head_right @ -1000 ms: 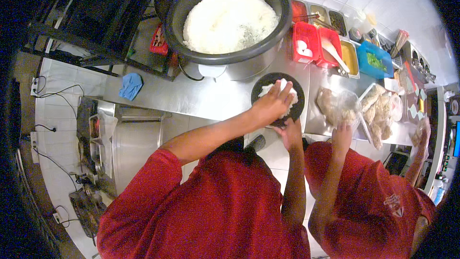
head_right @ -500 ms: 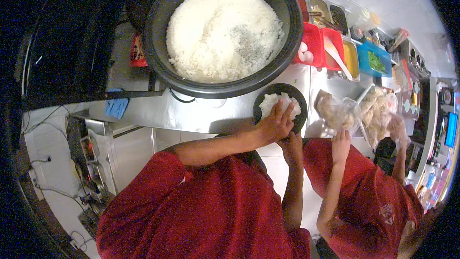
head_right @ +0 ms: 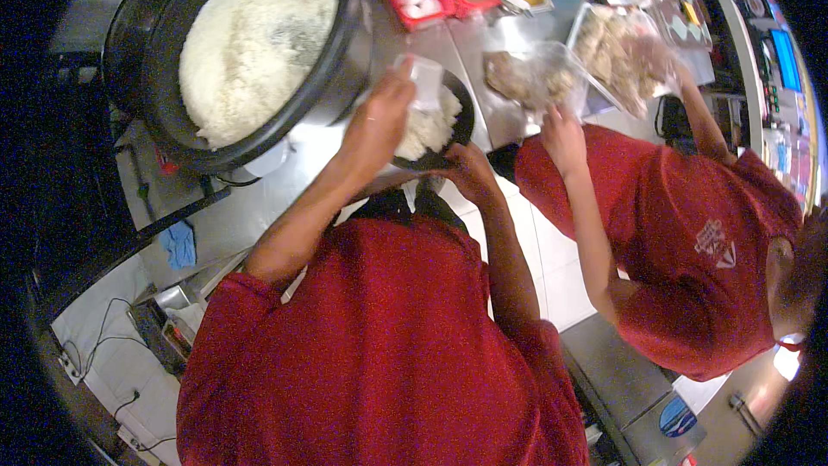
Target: The person scoops rice into a bowl, then uses tongs to place fried tempura pieces on top. They add shredded lettuce and sprinkle seasoning from a shaker. Finally, they place the bowl on a tray with a napkin and chopsticks.
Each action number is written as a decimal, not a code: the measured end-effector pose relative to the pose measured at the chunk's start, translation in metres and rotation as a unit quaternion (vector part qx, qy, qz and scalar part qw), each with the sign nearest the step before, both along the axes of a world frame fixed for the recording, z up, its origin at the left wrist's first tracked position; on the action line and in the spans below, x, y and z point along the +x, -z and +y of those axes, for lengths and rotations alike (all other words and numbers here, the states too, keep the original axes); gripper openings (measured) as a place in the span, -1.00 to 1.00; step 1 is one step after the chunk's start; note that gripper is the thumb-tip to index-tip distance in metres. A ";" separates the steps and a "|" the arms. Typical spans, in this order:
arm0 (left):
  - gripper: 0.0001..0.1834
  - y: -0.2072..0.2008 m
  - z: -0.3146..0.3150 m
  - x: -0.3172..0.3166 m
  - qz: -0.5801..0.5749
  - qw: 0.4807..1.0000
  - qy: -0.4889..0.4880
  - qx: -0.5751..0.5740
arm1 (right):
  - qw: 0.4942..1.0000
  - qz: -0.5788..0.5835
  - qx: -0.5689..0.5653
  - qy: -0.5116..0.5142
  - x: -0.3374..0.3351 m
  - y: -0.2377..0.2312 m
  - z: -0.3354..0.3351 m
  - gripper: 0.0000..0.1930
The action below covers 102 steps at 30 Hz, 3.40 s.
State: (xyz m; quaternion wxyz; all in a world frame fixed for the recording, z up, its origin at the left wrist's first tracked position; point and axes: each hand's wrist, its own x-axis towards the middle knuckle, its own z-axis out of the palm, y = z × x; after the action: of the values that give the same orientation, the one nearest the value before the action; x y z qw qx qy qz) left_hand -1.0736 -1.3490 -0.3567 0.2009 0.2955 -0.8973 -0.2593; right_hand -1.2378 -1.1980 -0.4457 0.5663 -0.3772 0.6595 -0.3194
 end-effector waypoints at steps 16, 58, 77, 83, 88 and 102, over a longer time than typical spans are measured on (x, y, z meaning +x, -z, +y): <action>-0.75 -0.008 0.040 0.000 -0.138 0.990 0.016 -0.021 | 0.861 -0.433 0.014 0.265 0.016 -0.018 -0.014 -0.45; -0.80 0.049 0.031 -0.032 -0.118 0.976 0.058 -0.172 | 0.876 -0.397 -0.039 0.270 0.026 0.004 -0.027 -0.50; -0.77 -0.009 0.026 -0.010 -0.147 0.987 -0.059 -0.014 | 0.821 -0.436 -0.020 0.367 0.045 -0.018 -0.030 -0.54; -0.83 -0.008 0.019 -0.008 -0.217 0.976 0.000 -0.034 | 0.824 -0.433 -0.002 0.365 0.046 -0.016 -0.028 -0.57; -0.81 0.004 0.035 -0.008 -0.239 0.955 0.021 -0.174 | 0.946 -0.228 -0.076 0.216 0.041 0.049 -0.017 -0.59; -0.74 0.001 0.026 -0.027 -0.206 0.968 -0.056 -0.135 | 0.855 -0.411 -0.007 0.316 0.039 0.000 -0.026 -0.62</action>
State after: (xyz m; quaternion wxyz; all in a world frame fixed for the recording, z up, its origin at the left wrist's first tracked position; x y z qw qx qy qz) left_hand -1.1003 -1.3233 -0.3574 0.0638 0.3622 -0.9281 -0.0574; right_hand -1.1987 -1.2237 -0.4452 0.6519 0.0134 0.4477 -0.6119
